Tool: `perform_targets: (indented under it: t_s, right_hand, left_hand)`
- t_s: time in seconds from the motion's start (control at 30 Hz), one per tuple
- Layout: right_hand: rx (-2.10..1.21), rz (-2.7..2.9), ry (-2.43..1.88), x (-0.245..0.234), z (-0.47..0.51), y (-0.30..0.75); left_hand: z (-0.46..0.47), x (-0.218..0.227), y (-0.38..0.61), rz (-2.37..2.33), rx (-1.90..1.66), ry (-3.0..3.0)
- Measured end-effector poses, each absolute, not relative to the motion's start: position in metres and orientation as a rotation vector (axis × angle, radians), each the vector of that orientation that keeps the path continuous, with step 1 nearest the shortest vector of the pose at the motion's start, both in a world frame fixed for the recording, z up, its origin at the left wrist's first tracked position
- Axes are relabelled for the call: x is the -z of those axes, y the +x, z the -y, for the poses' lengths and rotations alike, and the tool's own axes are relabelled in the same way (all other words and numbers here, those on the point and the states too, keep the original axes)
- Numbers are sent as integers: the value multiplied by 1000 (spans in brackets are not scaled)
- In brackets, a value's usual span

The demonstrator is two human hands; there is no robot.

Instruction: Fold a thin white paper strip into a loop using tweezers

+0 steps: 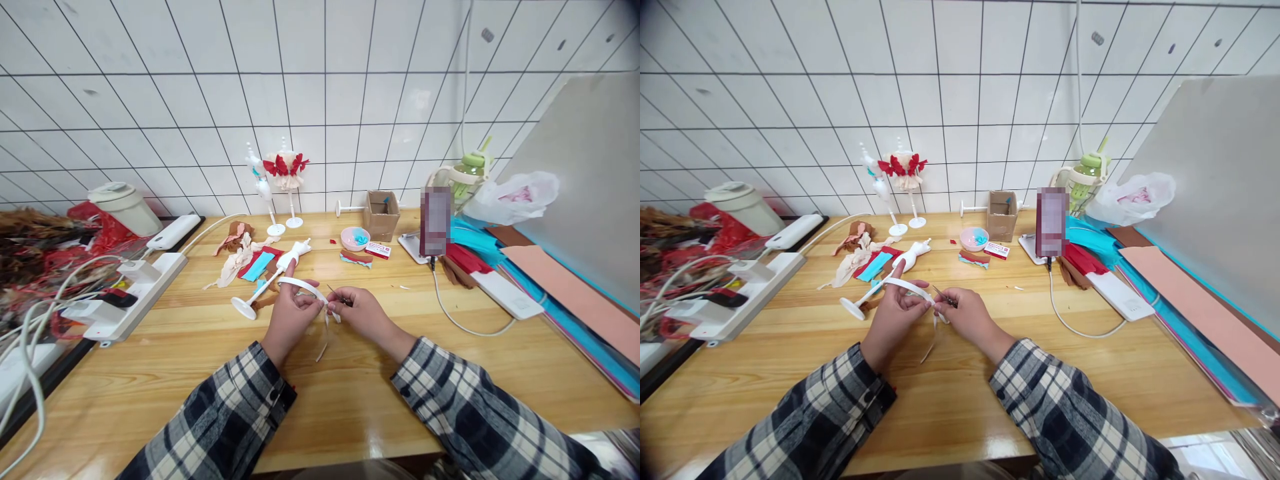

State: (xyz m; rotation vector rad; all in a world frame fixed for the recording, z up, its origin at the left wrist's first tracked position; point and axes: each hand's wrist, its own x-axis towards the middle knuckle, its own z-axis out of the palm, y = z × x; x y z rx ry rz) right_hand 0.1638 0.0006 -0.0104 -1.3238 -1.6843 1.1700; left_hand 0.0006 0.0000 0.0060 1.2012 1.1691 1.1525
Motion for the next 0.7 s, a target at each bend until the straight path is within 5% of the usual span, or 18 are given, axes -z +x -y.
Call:
perform_targets:
  t_s: [0.7]
  right_hand:
    - [-1350, 1590, -1103, 6, 0, 168]
  left_hand:
    - [1, 1, 0, -992, -1075, 1187]
